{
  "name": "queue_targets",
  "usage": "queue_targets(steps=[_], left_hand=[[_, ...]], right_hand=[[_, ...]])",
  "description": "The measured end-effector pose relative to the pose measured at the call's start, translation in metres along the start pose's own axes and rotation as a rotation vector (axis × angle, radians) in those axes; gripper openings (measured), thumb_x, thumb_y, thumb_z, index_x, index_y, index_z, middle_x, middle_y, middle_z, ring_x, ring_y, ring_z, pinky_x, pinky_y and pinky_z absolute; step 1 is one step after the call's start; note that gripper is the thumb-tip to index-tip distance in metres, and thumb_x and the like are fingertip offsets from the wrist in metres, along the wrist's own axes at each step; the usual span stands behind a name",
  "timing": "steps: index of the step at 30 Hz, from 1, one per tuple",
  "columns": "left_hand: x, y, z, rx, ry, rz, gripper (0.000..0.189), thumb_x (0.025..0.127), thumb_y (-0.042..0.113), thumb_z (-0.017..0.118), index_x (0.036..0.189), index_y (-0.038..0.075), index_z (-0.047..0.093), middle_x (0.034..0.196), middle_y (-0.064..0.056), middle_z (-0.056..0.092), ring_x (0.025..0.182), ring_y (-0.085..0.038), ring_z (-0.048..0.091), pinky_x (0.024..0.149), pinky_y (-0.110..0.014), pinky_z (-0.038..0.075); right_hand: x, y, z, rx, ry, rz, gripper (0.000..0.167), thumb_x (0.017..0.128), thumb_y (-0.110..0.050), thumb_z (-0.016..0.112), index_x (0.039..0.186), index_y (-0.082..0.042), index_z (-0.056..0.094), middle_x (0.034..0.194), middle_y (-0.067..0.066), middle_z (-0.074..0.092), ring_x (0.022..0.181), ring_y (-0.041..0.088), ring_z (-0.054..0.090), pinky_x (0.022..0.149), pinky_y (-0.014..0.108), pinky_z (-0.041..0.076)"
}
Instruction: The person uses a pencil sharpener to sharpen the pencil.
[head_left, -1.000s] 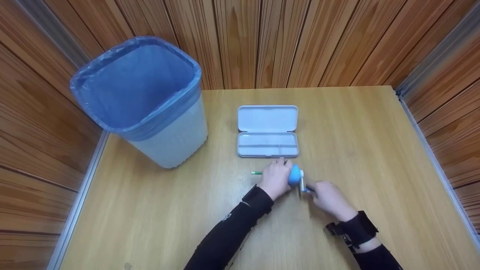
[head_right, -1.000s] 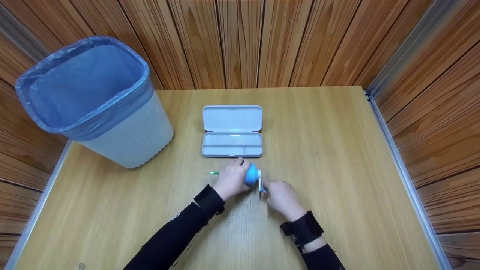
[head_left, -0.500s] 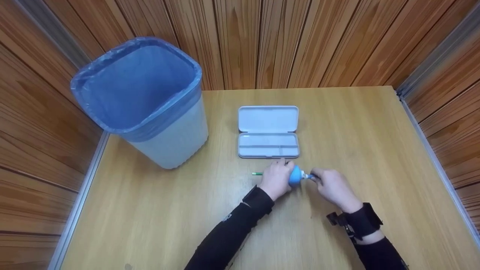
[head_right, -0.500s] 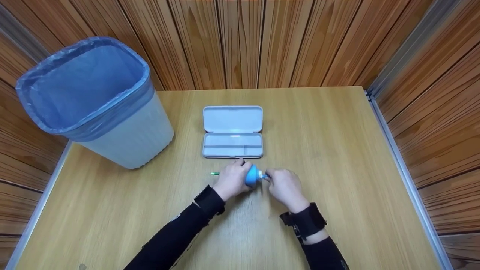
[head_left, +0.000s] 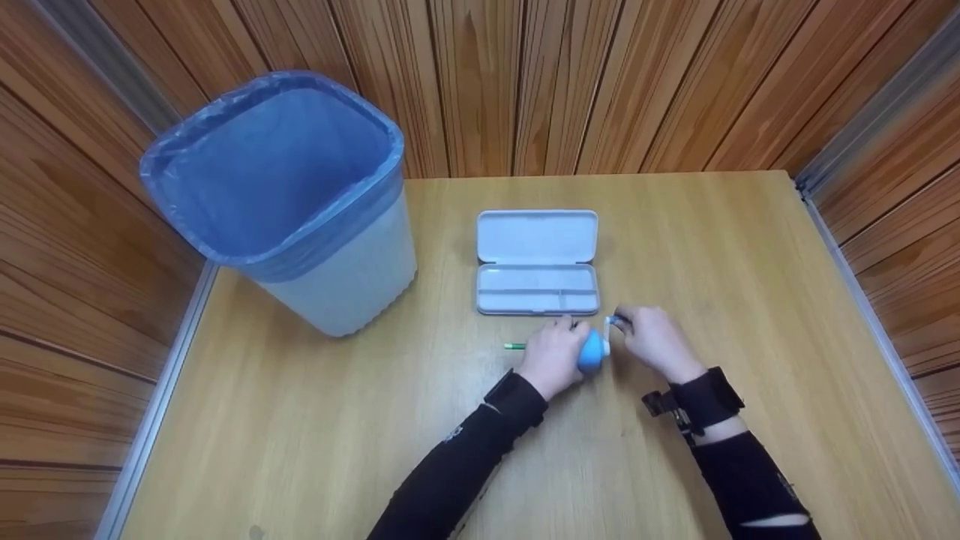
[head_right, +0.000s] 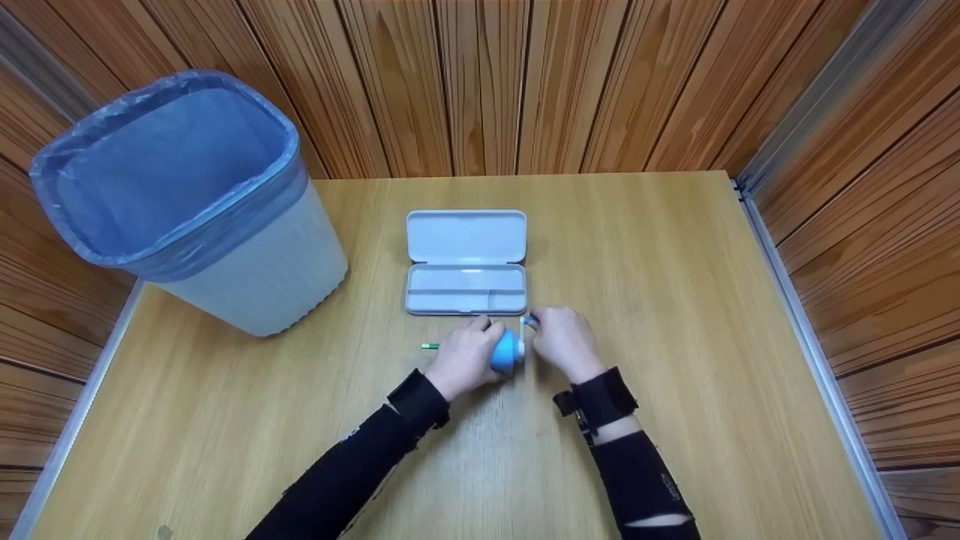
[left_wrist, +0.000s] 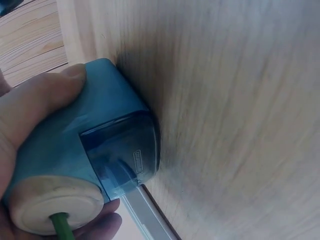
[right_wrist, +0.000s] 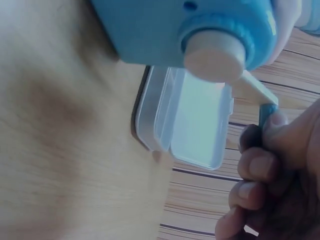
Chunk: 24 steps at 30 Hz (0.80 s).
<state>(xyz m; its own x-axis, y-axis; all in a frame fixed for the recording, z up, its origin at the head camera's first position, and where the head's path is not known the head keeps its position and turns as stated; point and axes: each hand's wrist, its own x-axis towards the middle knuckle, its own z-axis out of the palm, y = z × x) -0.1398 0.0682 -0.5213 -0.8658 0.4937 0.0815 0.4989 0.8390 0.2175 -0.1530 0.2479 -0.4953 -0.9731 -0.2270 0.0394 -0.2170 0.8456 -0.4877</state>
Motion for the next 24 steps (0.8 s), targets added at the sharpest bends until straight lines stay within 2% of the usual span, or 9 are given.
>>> queue_targets(steps=[8,17,24], left_hand=[[-0.001,-0.001,0.001,0.024,0.039,0.024,0.059,0.067,0.038,0.089,0.114,0.016,0.061,0.107,-0.004,0.068,0.092,-0.020,0.066,0.072,-0.031,0.058],[-0.001,-0.001,0.002,0.052,0.055,0.035,0.061,0.067,0.040,0.089,0.115,0.015,0.061,0.106,-0.004,0.067,0.090,-0.020,0.066,0.070,-0.031,0.057],[-0.001,0.000,0.002,0.050,0.054,0.035,0.063,0.067,0.039,0.088,0.118,0.015,0.061,0.107,-0.004,0.067,0.090,-0.020,0.067,0.069,-0.032,0.058]], right_hand=[[0.012,0.006,0.002,0.012,-0.100,0.050,0.011,0.093,-0.003,0.058,0.086,0.003,0.065,0.073,0.011,0.060,0.067,0.022,0.052,0.060,0.032,0.039],[0.020,0.010,0.012,0.021,-0.193,0.123,0.014,0.093,-0.003,0.055,0.088,0.003,0.066,0.076,0.012,0.062,0.070,0.024,0.055,0.062,0.032,0.043],[0.018,0.013,0.025,-0.049,-0.232,0.133,0.012,0.089,-0.006,0.057,0.081,-0.003,0.064,0.075,0.012,0.061,0.069,0.026,0.054,0.062,0.036,0.043]])
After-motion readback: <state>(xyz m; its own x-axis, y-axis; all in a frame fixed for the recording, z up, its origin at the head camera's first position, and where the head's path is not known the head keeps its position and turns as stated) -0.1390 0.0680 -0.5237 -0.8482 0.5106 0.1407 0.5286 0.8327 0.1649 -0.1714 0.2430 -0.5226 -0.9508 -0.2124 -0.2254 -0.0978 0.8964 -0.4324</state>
